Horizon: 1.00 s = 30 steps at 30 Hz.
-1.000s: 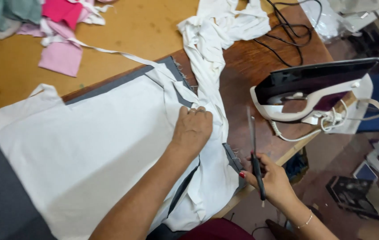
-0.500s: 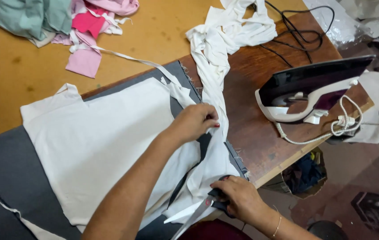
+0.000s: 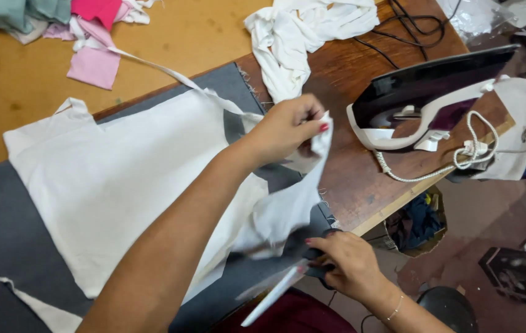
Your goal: Cutting out garment pieces from white fabric using scissors on a cutting table.
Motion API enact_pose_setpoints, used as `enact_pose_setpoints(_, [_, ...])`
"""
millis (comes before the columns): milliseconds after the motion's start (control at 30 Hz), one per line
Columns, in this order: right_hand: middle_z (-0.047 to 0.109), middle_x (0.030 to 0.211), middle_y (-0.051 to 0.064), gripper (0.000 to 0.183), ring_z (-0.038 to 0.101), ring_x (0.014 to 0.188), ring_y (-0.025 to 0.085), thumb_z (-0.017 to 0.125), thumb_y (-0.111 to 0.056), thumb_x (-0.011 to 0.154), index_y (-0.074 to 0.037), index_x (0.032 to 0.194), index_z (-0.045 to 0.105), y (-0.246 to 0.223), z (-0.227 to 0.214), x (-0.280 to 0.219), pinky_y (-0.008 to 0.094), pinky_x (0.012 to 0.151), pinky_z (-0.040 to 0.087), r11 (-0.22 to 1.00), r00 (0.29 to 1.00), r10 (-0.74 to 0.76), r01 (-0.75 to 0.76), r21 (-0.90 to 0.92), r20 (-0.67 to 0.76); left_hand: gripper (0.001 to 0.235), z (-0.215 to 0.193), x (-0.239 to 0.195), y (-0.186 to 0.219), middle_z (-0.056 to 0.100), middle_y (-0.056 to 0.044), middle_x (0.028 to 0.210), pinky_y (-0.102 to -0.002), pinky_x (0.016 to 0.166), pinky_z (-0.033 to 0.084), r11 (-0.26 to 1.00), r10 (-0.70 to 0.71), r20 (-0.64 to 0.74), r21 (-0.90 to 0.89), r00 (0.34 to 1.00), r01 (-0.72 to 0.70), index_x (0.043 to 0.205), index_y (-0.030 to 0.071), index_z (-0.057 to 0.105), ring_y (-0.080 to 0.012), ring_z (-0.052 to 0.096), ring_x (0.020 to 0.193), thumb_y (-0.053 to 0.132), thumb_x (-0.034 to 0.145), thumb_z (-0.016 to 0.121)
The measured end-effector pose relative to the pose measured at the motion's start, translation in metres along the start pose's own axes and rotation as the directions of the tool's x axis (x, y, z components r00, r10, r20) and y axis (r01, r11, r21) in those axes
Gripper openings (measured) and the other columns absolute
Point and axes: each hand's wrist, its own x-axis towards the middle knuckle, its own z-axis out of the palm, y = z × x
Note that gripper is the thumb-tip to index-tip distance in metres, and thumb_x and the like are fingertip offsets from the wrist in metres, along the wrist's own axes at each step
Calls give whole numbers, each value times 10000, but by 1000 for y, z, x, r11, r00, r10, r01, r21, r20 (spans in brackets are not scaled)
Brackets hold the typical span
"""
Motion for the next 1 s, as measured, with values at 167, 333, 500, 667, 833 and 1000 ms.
enact_pose_setpoints(167, [765, 985, 20, 441, 673, 693, 166, 872, -272, 815, -126, 1131, 601, -12, -17, 0, 318, 676, 560, 998, 943, 56, -63, -12, -327, 105, -23, 49, 50, 682, 27, 1012, -321, 824, 613, 908, 282, -219, -252, 934, -333, 1034, 181, 635, -105, 677, 946, 203, 933, 648])
enact_pose_setpoints(333, [733, 963, 9, 501, 682, 764, 179, 677, -8, 663, -115, 1152, 653, -13, -7, -8, 311, 723, 556, 991, 979, 131, -125, 47, -158, 353, -48, -3, 43, 671, -136, 1264, -428, 873, 481, 835, 353, -174, 503, 919, -225, 1305, 113, 546, -325, 655, 1132, 259, 994, 624])
enact_pose_setpoints(500, [785, 982, 21, 403, 764, 806, 115, 837, -214, 803, -113, 1177, 724, 2, -8, -2, 273, 763, 615, 914, 916, 393, -379, 145, -81, 80, -70, -128, -34, 660, -66, 846, -474, 518, 427, 639, 176, -185, 768, 967, 31, 924, 104, 579, -330, 621, 731, 103, 1003, 590])
enact_pose_setpoints(667, [818, 978, 148, 656, 753, 971, 400, 902, -338, 657, -198, 1258, 682, -4, -33, 54, 559, 888, 565, 650, 632, 760, -741, -166, 151, 416, -25, -257, -74, 624, -131, 1400, -552, 1193, 343, 441, 412, -143, 895, 900, -60, 1348, 100, 620, -352, 525, 1388, 331, 1003, 613])
enact_pose_setpoints(833, [805, 905, 68, 425, 760, 936, 356, 789, -387, 788, -212, 1149, 652, 0, -35, 91, 513, 878, 569, 634, 642, 735, -537, -557, 218, 810, 3, -316, -81, 339, -137, 1653, -659, 1238, 48, 443, 142, -68, 897, 988, -2, 1543, 151, 420, -364, 225, 1554, 668, 921, 456])
enact_pose_setpoints(1000, [814, 1013, 9, 590, 760, 1067, 292, 771, -671, 709, -313, 1160, 644, 18, -50, 94, 452, 947, 571, 496, 507, 820, -394, -774, 267, 916, 9, -326, -84, 224, -168, 1698, -754, 1184, -91, 477, 21, 12, 879, 1000, -21, 1561, 154, 363, -396, 129, 1566, 758, 874, 413])
